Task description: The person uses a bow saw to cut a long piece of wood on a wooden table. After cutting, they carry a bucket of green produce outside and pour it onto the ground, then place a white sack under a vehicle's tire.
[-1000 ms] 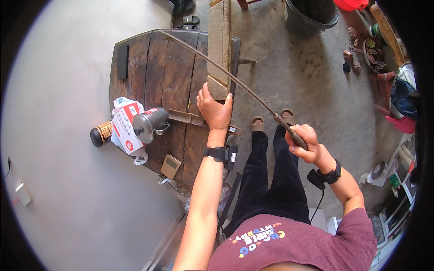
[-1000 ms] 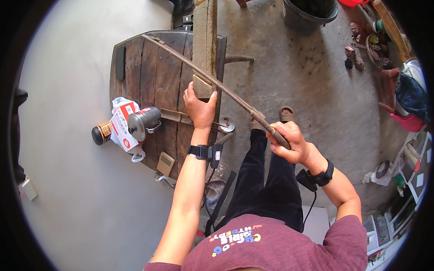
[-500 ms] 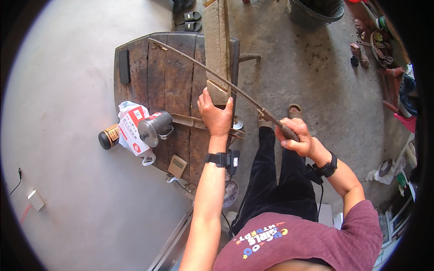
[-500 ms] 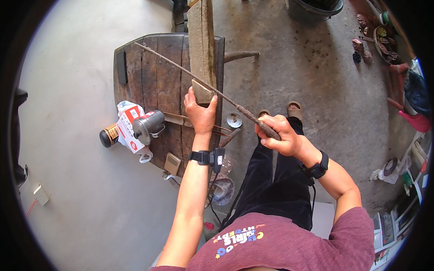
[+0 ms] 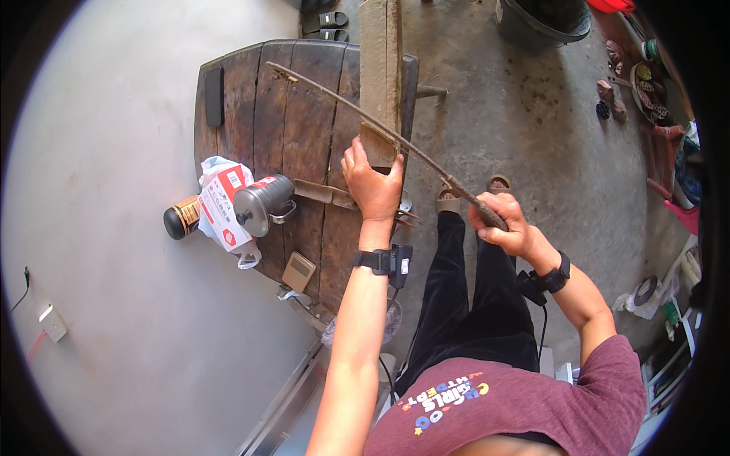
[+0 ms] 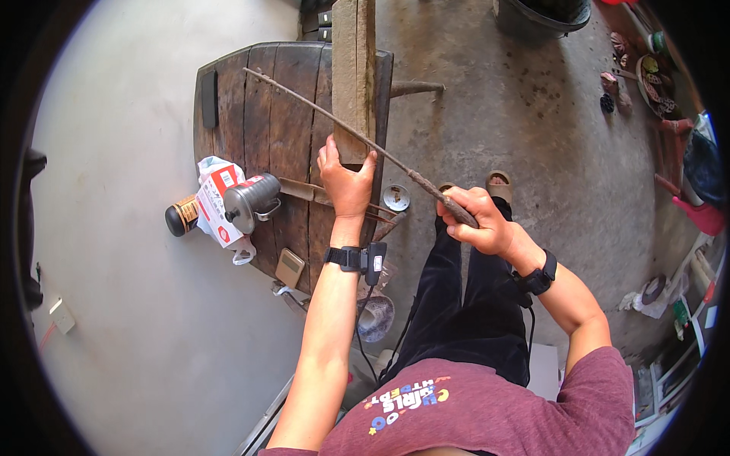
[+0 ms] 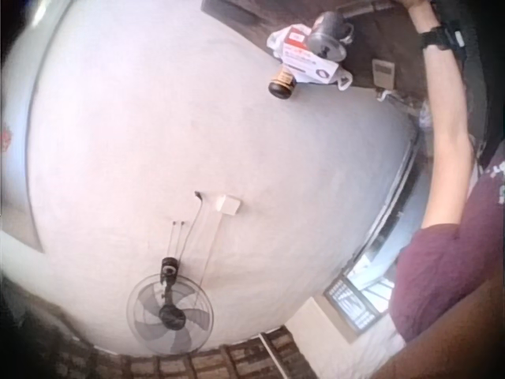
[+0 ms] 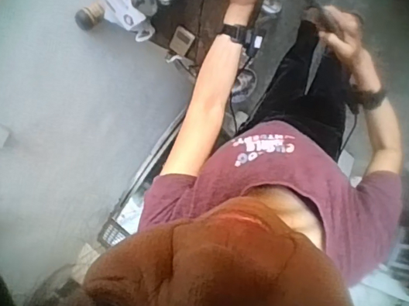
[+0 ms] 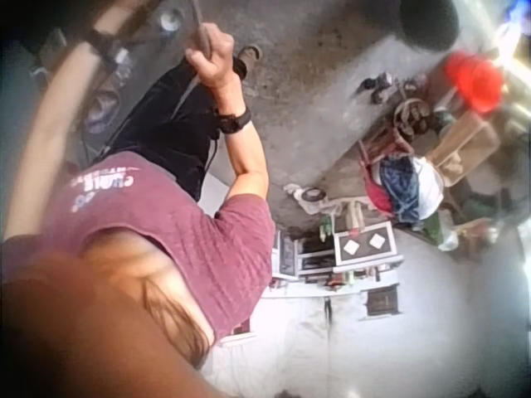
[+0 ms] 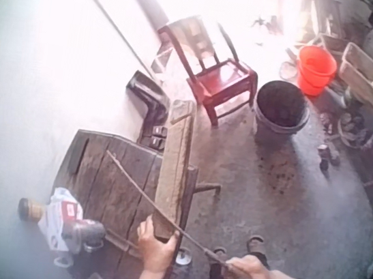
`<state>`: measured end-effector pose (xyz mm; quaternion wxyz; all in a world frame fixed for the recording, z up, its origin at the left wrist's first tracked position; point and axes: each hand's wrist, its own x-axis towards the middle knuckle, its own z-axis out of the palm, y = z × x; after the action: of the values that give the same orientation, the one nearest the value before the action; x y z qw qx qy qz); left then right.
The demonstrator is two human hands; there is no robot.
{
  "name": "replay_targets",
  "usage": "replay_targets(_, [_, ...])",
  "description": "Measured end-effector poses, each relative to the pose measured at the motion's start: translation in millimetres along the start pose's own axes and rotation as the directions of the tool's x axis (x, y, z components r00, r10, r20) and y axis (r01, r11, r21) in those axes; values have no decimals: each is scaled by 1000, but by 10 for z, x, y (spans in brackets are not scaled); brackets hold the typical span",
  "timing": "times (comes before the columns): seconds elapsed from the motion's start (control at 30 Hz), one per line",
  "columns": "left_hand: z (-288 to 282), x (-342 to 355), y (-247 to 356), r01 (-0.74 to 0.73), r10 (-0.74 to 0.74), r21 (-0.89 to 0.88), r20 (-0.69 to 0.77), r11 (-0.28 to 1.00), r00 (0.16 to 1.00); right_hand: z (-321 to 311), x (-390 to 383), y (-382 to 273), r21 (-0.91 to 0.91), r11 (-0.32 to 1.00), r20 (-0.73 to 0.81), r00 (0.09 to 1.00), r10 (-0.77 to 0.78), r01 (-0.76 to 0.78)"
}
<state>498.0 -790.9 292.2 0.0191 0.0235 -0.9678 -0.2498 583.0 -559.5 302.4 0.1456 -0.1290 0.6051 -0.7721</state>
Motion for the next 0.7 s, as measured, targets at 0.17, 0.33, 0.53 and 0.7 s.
replay_targets(0.17, [4,10,-2,-5,5,3,-6,1000,1000,-42,-14,34,-35,999,10,1000,-12,13])
replay_targets(0.33, [2,12,1,-5,5,8,-5,1000,1000,-74,-14,36,-41,999,30,999,-22,24])
replay_targets(0.53, [3,9,13,-10,11,22,-20,1000,1000,-73,5,26,-29,1000,22,1000,8,-8])
replay_targets(0.7, [1,11,21,-24,25,19,-44,1000,999,-71,35,26,-37,999,43,999,3,-1])
